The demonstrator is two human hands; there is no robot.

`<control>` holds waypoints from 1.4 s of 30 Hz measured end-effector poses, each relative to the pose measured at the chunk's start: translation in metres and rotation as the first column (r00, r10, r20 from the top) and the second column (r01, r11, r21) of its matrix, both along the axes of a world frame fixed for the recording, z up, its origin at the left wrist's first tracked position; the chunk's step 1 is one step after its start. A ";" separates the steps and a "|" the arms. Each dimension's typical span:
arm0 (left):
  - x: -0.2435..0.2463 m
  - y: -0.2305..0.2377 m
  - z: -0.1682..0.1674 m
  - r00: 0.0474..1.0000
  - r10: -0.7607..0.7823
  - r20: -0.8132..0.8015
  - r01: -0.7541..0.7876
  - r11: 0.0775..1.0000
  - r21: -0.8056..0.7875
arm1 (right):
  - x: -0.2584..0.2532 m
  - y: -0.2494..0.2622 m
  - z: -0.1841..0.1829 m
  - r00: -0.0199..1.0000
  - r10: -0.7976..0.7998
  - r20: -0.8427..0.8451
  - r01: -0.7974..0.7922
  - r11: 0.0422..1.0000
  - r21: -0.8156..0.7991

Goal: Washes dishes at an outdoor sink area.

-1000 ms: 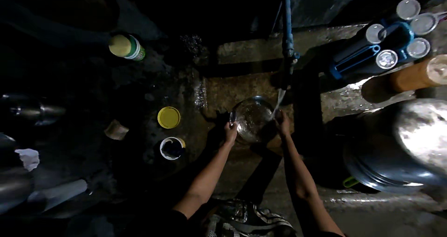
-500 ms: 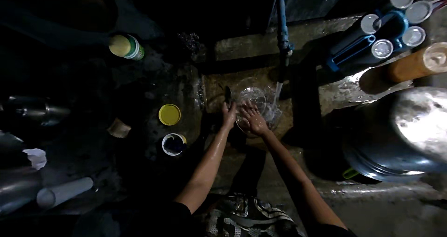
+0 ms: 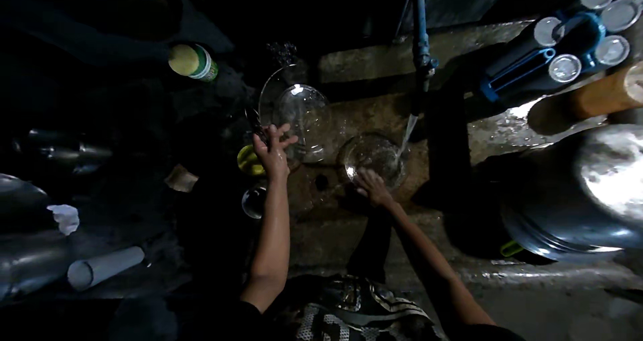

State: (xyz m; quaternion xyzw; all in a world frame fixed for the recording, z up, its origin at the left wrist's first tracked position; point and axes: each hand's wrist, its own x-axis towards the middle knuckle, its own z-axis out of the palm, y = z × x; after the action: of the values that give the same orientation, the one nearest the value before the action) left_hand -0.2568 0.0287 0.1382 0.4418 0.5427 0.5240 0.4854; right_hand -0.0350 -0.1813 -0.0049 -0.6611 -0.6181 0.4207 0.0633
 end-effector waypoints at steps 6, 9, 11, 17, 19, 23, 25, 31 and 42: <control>-0.011 -0.013 0.000 0.999 0.042 0.002 -0.042 0.996 -0.072 | 0.079 0.012 0.014 0.683 -0.686 0.251 0.699 0.714 0.050; -0.008 -0.019 -0.007 0.999 0.037 0.028 -0.034 0.995 -0.092 | 0.093 0.025 0.023 0.612 -0.770 0.178 0.790 0.600 -0.122; -0.005 -0.023 -0.011 0.999 0.038 0.032 -0.034 0.993 -0.113 | 0.097 0.030 0.029 0.616 -0.767 0.179 0.787 0.595 -0.163; 0.010 -0.036 -0.024 1.000 -0.009 -0.022 0.006 0.993 -0.118 | 0.096 0.037 0.037 0.588 -0.767 0.257 0.806 0.529 -0.265; 0.013 -0.040 -0.029 0.999 -0.033 -0.013 0.031 0.992 -0.126 | 0.097 0.036 0.040 0.579 -0.777 0.247 0.810 0.513 -0.284; 0.016 -0.046 -0.035 0.998 -0.054 -0.029 0.049 0.987 -0.155 | 0.105 0.030 0.020 0.578 -0.785 0.223 0.795 0.480 -0.371; 0.017 -0.048 -0.039 0.998 -0.065 -0.015 0.062 0.986 -0.152 | 0.107 0.024 0.011 0.546 -0.824 0.148 0.804 0.466 -0.370; 0.017 -0.047 -0.041 0.999 -0.053 0.002 0.053 0.988 -0.147 | 0.125 0.012 0.056 0.371 -0.848 -0.378 0.826 0.488 -0.284; 0.050 -0.055 -0.059 0.997 -0.072 0.022 0.075 0.967 -0.242 | 0.159 -0.012 0.132 0.500 -0.697 -0.515 0.862 0.344 0.371</control>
State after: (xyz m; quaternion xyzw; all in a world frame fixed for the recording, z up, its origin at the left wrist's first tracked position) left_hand -0.2068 -0.0268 0.0794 0.3956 0.5829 0.4382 0.5583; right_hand 0.1236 -0.1931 0.1274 -0.7566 -0.3031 0.2072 0.5411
